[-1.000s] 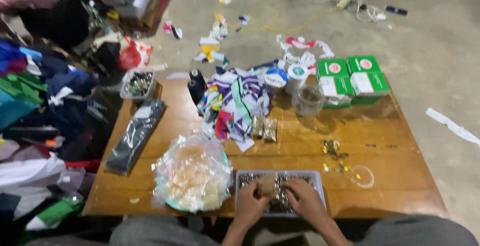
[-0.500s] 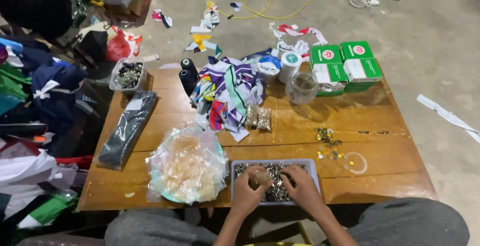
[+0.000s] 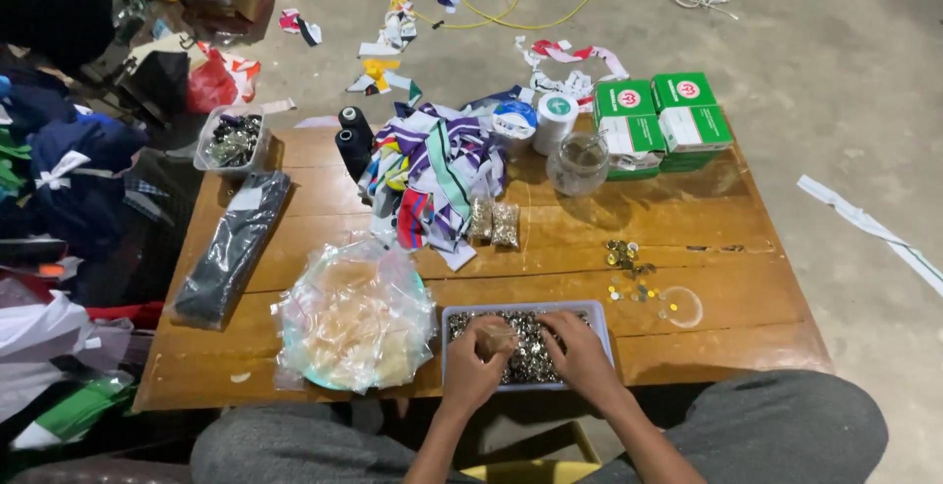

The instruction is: Sorting small metal components, such as rivets or eyelets, from a plastic tray on a cluttered workbench.

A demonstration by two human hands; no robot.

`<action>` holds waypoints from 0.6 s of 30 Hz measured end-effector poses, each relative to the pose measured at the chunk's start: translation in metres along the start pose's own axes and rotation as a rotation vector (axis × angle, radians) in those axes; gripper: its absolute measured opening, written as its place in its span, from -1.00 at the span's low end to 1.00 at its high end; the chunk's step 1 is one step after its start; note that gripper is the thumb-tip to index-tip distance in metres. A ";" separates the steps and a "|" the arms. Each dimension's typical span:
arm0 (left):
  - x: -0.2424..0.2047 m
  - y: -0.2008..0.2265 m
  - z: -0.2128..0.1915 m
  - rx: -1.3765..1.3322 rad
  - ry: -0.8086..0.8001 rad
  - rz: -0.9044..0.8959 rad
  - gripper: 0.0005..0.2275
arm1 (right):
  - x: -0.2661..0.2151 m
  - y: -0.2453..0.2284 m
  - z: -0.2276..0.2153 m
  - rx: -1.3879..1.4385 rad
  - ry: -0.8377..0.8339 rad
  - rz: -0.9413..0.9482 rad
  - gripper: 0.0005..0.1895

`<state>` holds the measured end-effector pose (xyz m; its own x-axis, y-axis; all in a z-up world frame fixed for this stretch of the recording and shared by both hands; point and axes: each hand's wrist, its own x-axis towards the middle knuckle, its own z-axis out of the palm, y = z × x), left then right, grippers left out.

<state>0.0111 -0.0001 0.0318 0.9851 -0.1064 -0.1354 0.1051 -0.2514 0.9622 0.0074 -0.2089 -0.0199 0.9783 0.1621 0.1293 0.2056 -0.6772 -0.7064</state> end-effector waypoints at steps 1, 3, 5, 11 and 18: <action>-0.007 -0.004 0.002 -0.001 0.007 0.000 -0.83 | -0.008 0.004 0.004 0.000 -0.004 -0.006 -0.67; -0.002 -0.005 0.003 0.022 0.076 -0.014 -0.79 | -0.003 0.013 0.009 -0.028 0.029 -0.032 -0.71; 0.012 -0.010 0.001 0.086 0.051 -0.048 -0.78 | 0.011 0.012 0.005 -0.023 0.015 -0.064 -0.72; 0.002 0.011 0.000 0.002 0.025 -0.020 -0.82 | 0.003 -0.008 -0.003 -0.005 -0.013 0.010 -0.74; 0.009 0.006 -0.002 -0.012 0.030 -0.136 -0.77 | 0.004 -0.012 0.000 -0.011 -0.074 0.154 -0.70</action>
<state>0.0207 -0.0003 0.0374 0.9652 -0.0434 -0.2577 0.2393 -0.2500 0.9382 0.0084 -0.1997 -0.0109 0.9936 0.1082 -0.0320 0.0541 -0.7057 -0.7064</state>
